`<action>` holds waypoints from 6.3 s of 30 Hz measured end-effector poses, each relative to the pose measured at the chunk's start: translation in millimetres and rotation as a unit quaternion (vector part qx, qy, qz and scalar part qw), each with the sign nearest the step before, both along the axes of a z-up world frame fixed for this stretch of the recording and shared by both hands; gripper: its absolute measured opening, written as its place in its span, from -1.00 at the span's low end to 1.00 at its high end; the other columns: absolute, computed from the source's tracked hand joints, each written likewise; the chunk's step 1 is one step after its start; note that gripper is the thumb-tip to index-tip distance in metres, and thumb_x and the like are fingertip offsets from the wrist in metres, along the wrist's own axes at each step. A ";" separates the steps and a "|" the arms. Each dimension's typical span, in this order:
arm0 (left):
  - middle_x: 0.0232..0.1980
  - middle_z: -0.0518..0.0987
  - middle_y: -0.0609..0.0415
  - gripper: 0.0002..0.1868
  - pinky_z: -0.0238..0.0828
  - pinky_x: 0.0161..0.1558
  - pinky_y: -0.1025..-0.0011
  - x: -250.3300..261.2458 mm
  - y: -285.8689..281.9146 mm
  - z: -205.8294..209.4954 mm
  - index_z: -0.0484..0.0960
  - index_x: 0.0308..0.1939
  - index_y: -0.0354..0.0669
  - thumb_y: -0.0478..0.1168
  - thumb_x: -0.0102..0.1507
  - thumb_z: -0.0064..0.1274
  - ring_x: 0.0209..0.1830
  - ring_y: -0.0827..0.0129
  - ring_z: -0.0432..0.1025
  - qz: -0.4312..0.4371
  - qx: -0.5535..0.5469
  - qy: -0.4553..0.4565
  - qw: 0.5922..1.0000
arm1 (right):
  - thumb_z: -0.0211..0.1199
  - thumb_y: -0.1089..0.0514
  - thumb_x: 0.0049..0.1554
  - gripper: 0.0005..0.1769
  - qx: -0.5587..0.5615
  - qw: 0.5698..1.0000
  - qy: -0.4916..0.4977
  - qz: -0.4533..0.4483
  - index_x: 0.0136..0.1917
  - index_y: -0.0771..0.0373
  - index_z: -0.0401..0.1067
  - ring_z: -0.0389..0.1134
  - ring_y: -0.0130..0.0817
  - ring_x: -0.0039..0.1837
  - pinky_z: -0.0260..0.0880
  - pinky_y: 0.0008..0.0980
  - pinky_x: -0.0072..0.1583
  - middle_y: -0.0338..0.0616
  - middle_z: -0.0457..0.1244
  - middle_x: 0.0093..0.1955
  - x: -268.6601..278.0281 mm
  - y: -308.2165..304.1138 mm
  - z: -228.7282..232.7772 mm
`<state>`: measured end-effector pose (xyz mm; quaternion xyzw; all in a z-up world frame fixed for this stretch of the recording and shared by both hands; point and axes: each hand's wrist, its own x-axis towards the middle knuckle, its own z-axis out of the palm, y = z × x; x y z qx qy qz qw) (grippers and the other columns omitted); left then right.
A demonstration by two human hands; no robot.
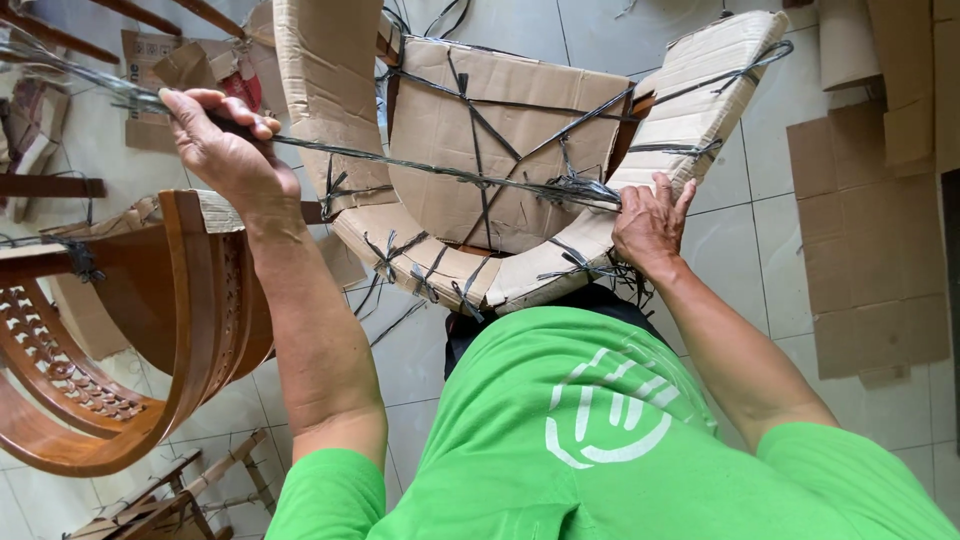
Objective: Secure cardboard padding to a wooden chair frame using plastic straps.
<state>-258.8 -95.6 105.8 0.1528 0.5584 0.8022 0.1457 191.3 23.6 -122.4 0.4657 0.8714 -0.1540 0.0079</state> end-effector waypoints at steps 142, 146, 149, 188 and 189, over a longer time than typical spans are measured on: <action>-0.56 0.62 0.07 -0.79 0.44 -0.35 0.35 -147.6 -73.1 -48.7 0.66 -0.38 -0.06 -0.10 0.31 0.18 -0.48 0.32 0.51 -0.450 -0.429 0.094 0.777 | 0.38 0.14 0.15 -0.93 -0.353 0.858 0.353 -0.117 -0.08 0.10 0.65 0.19 -0.51 -0.30 0.24 -0.44 -0.22 -0.21 0.25 -0.42 -359.3 -89.6 162.5; -0.44 0.67 0.00 -0.91 0.48 -0.32 0.37 -157.0 -59.7 -63.4 0.67 -0.24 -0.16 -0.23 0.29 0.22 -0.38 0.29 0.56 -0.476 -0.383 0.076 0.788 | 0.39 0.14 0.14 -0.92 -0.380 0.847 0.333 -0.168 -0.08 0.14 0.64 0.19 -0.57 -0.27 0.24 -0.48 -0.22 -0.24 0.25 -0.43 -358.2 -85.8 151.7; -0.38 0.69 0.01 -0.85 0.52 -0.30 0.39 -159.9 -57.1 -85.5 0.68 -0.15 -0.17 -0.18 0.30 0.23 -0.35 0.35 0.57 -0.466 -0.389 0.035 0.794 | 0.38 0.15 0.17 -0.91 -0.383 0.846 0.316 -0.196 -0.07 0.17 0.63 0.23 -0.55 -0.25 0.31 -0.46 -0.16 -0.19 0.31 -0.41 -361.7 -78.3 150.2; -0.50 0.64 -0.01 -0.58 0.42 -0.72 0.59 -221.4 27.6 -498.7 0.67 -0.03 -0.25 -0.06 0.45 -0.27 -0.72 0.48 0.43 -0.224 -0.356 -0.403 0.813 | 0.26 0.05 0.08 -0.36 -0.593 0.740 0.115 -0.294 0.38 0.30 0.27 0.26 -0.34 0.22 0.29 -0.39 0.18 -0.09 0.21 0.30 -480.2 59.2 -263.6; -0.49 0.66 -0.01 -0.53 0.43 -0.69 0.60 -229.8 25.3 -498.3 0.67 -0.09 -0.22 -0.03 0.47 -0.34 -0.71 0.49 0.44 -0.217 -0.366 -0.385 0.819 | 0.26 0.03 0.09 -0.32 -0.606 0.729 0.116 -0.297 0.42 0.32 0.25 0.26 -0.32 0.25 0.29 -0.39 0.21 -0.07 0.21 0.35 -472.7 58.6 -255.4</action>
